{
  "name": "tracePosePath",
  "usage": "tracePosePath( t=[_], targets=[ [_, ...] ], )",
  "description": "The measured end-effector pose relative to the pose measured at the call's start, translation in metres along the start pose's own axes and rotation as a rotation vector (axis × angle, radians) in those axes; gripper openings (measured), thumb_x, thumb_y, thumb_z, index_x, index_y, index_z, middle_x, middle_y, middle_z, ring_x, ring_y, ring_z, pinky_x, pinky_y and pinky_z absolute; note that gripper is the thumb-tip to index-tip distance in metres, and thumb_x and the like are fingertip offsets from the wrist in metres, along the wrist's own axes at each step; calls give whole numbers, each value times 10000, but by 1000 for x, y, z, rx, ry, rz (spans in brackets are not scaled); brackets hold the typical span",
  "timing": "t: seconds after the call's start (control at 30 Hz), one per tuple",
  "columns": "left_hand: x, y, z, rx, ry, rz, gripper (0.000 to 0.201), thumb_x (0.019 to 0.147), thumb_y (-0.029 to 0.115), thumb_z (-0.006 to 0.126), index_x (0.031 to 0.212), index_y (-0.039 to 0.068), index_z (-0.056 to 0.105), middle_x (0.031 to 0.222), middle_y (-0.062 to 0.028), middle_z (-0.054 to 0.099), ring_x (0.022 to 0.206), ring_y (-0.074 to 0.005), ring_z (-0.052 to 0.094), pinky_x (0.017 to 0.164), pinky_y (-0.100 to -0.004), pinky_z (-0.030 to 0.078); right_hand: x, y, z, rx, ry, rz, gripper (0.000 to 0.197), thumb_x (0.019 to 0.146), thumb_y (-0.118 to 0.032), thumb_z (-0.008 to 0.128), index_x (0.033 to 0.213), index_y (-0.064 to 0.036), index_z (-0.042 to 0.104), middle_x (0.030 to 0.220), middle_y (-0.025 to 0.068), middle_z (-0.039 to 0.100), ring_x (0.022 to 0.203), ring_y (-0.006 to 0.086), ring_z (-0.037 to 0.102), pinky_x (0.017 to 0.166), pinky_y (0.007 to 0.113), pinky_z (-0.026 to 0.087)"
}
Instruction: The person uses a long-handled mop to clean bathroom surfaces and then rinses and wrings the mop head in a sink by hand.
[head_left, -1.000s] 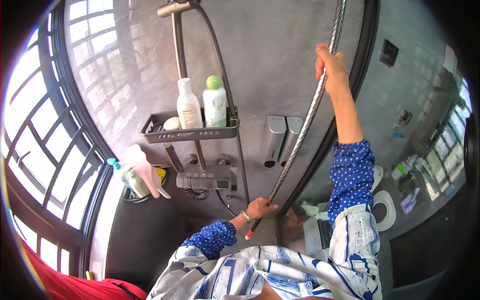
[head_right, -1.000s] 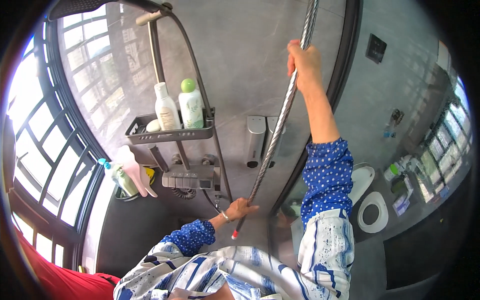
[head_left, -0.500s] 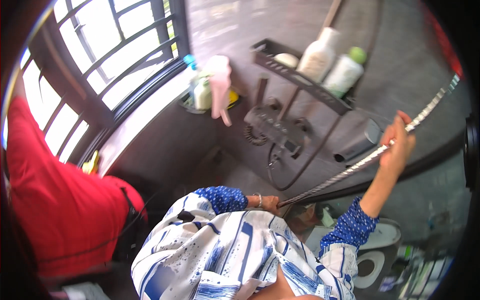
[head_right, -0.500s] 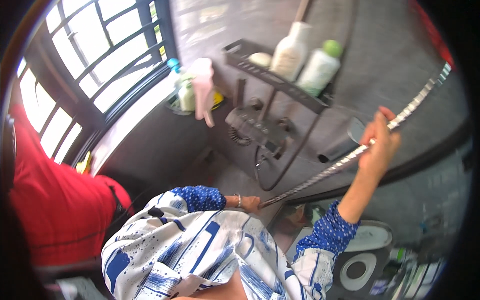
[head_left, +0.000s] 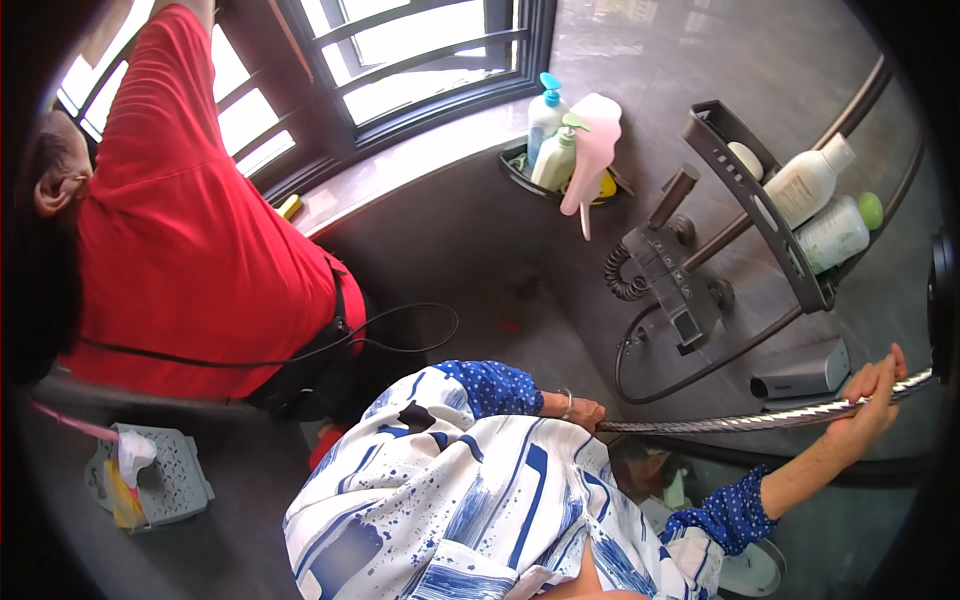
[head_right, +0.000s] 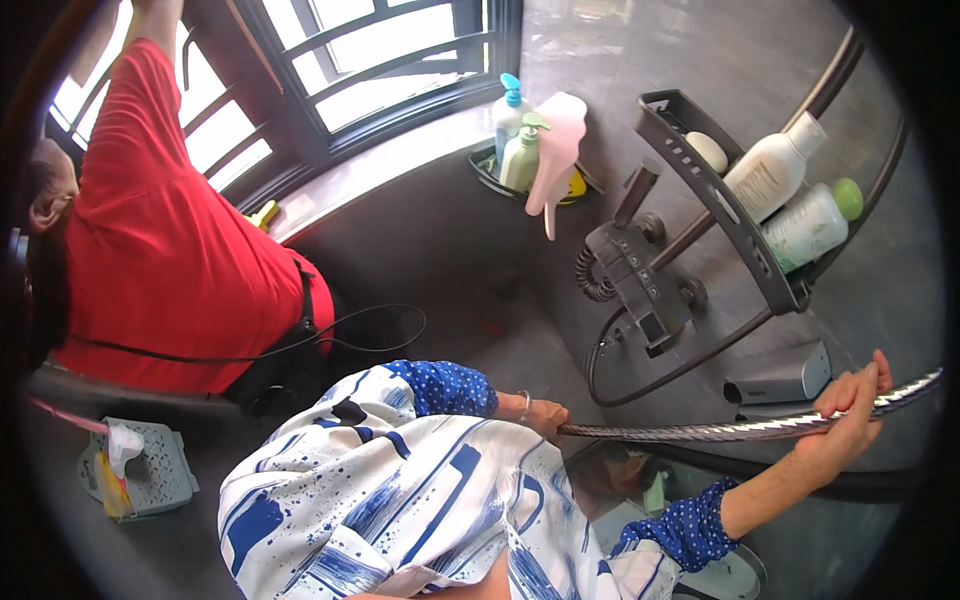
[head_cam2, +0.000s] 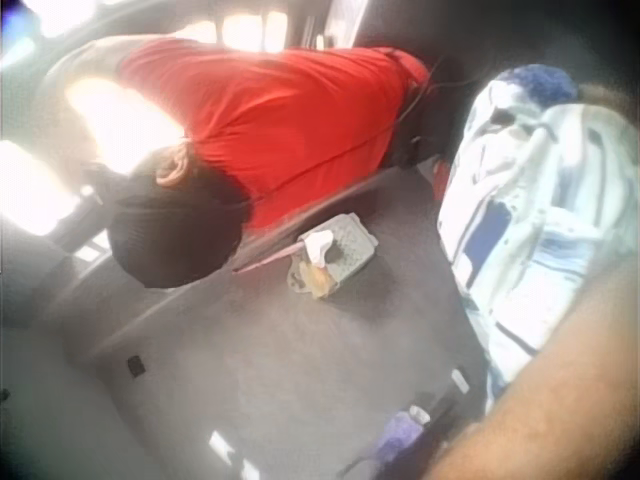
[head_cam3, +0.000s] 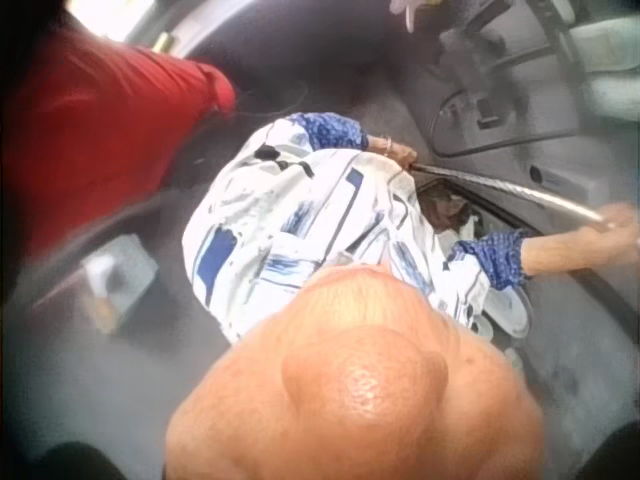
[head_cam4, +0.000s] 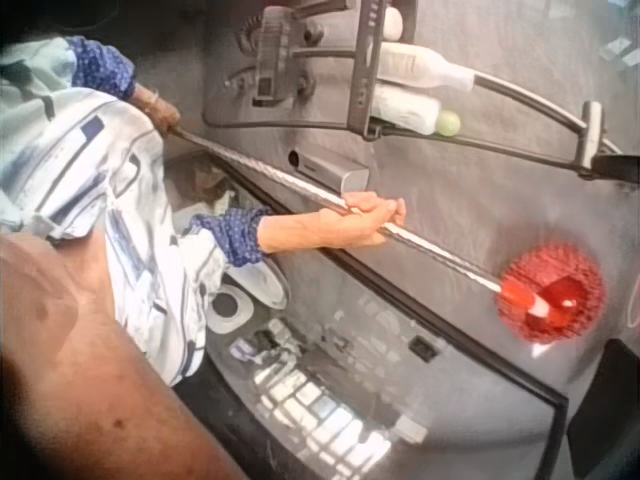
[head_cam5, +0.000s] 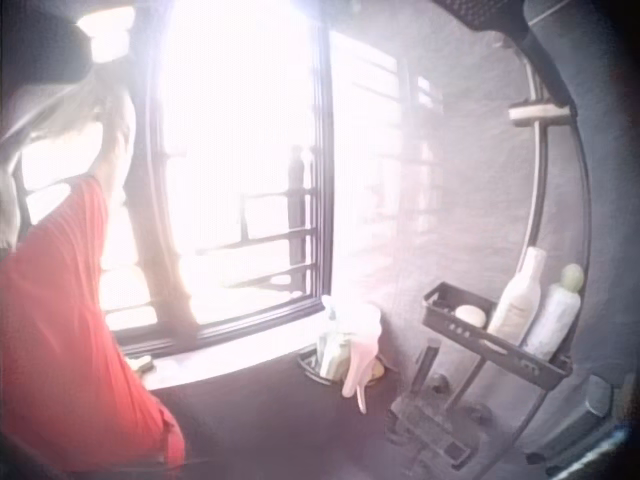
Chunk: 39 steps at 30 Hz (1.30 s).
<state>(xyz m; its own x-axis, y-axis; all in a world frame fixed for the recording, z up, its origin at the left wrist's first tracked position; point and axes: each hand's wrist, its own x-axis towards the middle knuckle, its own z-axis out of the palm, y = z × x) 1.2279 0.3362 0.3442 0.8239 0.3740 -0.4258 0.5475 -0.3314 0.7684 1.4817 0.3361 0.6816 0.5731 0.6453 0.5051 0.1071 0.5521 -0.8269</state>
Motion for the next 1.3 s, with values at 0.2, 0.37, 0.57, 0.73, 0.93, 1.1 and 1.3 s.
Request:
tracePosePath(
  t=[0.2,0.37,0.57,0.73,0.93,1.1,1.3],
  targets=[
    [15,-25,4,-18,56,16,236,705,248,689,818,42,668,781,-179,656,770,-299,650,663,-401,491,0,-3,16,-32,12,-31,216,909,-108,520,1056,49,521,551,-34,305,425,42,270,401,199,211],
    [17,-16,-5,-14,10,8,240,710,253,691,826,43,672,775,-173,655,765,-294,650,660,-401,490,3,-3,20,-70,7,-35,215,916,-111,503,1059,49,514,550,-30,305,424,42,279,401,199,210],
    [24,-12,-13,-4,-60,44,276,728,204,663,916,1,661,864,-235,647,843,-346,641,690,-408,501,7,-5,19,-120,22,-41,207,926,-122,485,1052,38,522,549,-32,307,423,40,277,398,196,213],
    [24,-14,-10,20,-100,106,230,760,203,624,857,-4,650,824,-260,633,805,-359,642,666,-431,493,3,-7,24,-119,25,-42,200,932,-125,475,1049,28,526,552,-37,305,426,35,277,391,193,223],
    [31,-29,-1,-20,-59,116,209,745,174,613,856,-1,641,827,-254,632,782,-349,639,646,-418,474,3,-8,23,-100,47,-22,209,928,-118,477,1066,32,526,550,-37,302,427,39,283,385,196,232],
    [44,-24,-5,0,-129,21,294,723,287,656,838,17,674,776,-189,652,751,-314,647,655,-409,494,14,-9,23,-156,89,5,261,871,-130,571,1059,50,545,492,-22,375,393,60,331,381,216,248],
    [59,-21,1,-88,-113,38,393,745,368,680,828,-10,615,762,-203,622,730,-293,616,680,-394,463,19,0,16,-85,34,-25,284,829,-164,623,1000,48,545,504,20,469,391,88,400,386,241,308]
  ],
)
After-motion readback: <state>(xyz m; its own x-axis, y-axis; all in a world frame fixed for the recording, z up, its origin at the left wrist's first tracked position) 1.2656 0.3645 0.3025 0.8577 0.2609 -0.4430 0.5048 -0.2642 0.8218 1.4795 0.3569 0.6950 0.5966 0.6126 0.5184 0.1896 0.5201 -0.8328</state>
